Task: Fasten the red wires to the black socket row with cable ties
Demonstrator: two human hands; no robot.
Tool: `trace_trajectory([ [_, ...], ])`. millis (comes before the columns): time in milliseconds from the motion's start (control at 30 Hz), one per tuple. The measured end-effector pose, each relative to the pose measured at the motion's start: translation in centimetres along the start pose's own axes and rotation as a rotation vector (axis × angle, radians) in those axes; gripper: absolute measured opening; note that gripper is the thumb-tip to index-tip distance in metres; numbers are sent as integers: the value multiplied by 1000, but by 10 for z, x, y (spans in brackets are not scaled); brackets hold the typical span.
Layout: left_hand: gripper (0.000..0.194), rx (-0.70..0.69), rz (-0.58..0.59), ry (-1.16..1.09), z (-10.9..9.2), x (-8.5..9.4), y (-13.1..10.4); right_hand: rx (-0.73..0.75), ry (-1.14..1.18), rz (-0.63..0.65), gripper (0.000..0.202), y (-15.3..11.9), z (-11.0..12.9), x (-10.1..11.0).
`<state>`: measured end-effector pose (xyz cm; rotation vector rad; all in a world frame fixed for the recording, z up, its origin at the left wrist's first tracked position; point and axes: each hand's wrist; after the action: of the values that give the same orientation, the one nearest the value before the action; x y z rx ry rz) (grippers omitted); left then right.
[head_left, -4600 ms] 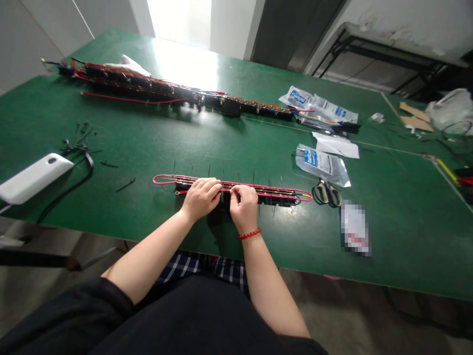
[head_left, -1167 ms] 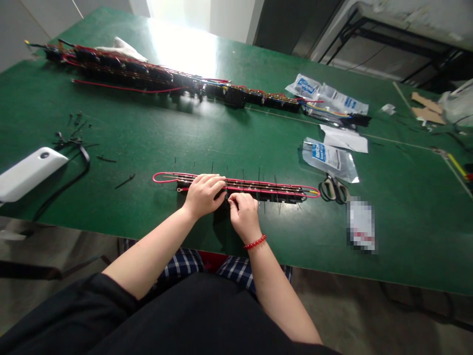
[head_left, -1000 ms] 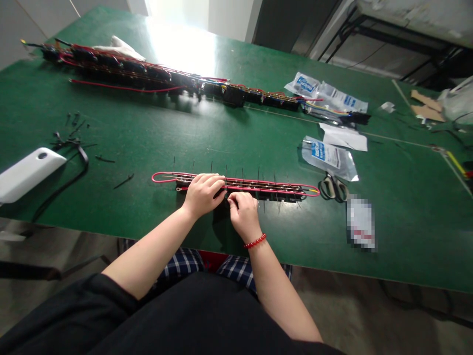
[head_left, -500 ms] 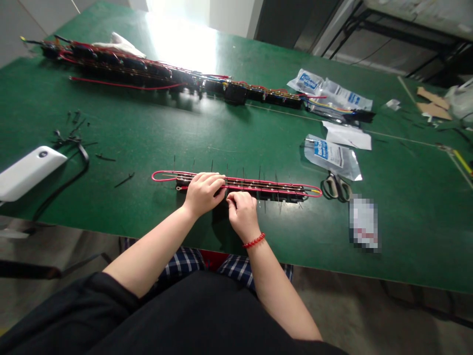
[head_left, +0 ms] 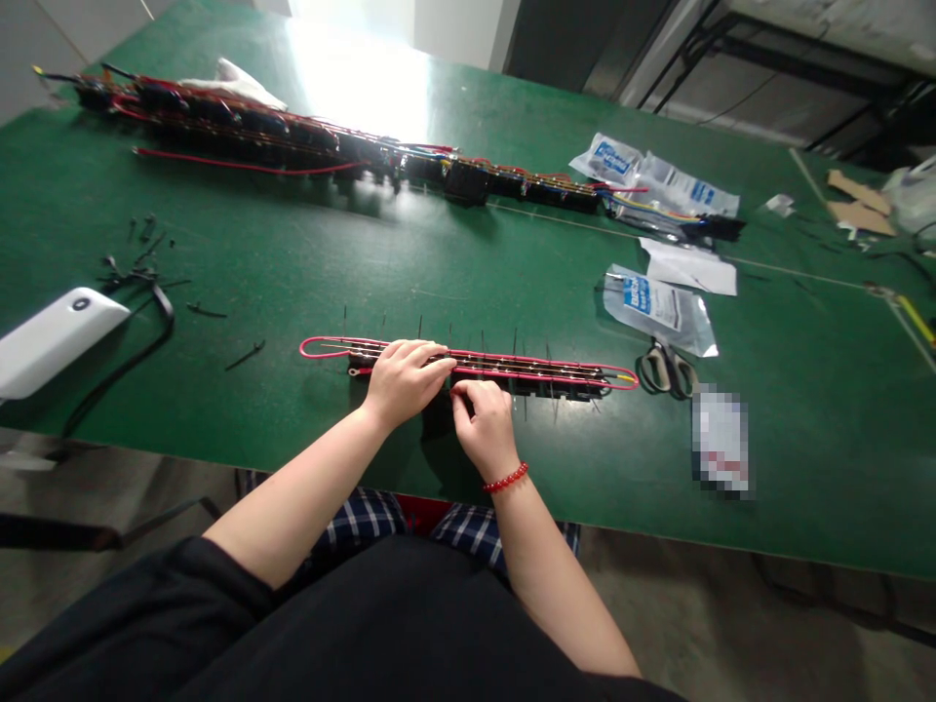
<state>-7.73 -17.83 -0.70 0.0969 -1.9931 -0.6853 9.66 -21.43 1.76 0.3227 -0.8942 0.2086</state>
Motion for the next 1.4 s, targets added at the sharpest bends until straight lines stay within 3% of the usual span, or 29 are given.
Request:
trace_trajectory([
  [233, 18, 0, -21, 10, 0, -1, 1, -159, 20, -119, 23, 7, 5, 2],
  [500, 18, -5, -26, 10, 0, 0, 1, -359, -70, 67, 20, 17, 13, 9],
  [900, 18, 8, -28, -14, -2, 1, 1, -306, -127, 135, 17, 18, 16, 6],
  [1400, 16, 8, -27, -43, 0, 0, 0, -284, -87, 119, 16, 19, 19, 5],
])
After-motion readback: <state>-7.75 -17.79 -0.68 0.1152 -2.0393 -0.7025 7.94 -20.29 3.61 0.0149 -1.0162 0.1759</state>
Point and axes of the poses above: each hand's wrist, its own y-axis towards the middle knuckle, its own x-axis out of the back of the hand, z = x × y, and after that the axes turned 7 degrees about x, right-handed
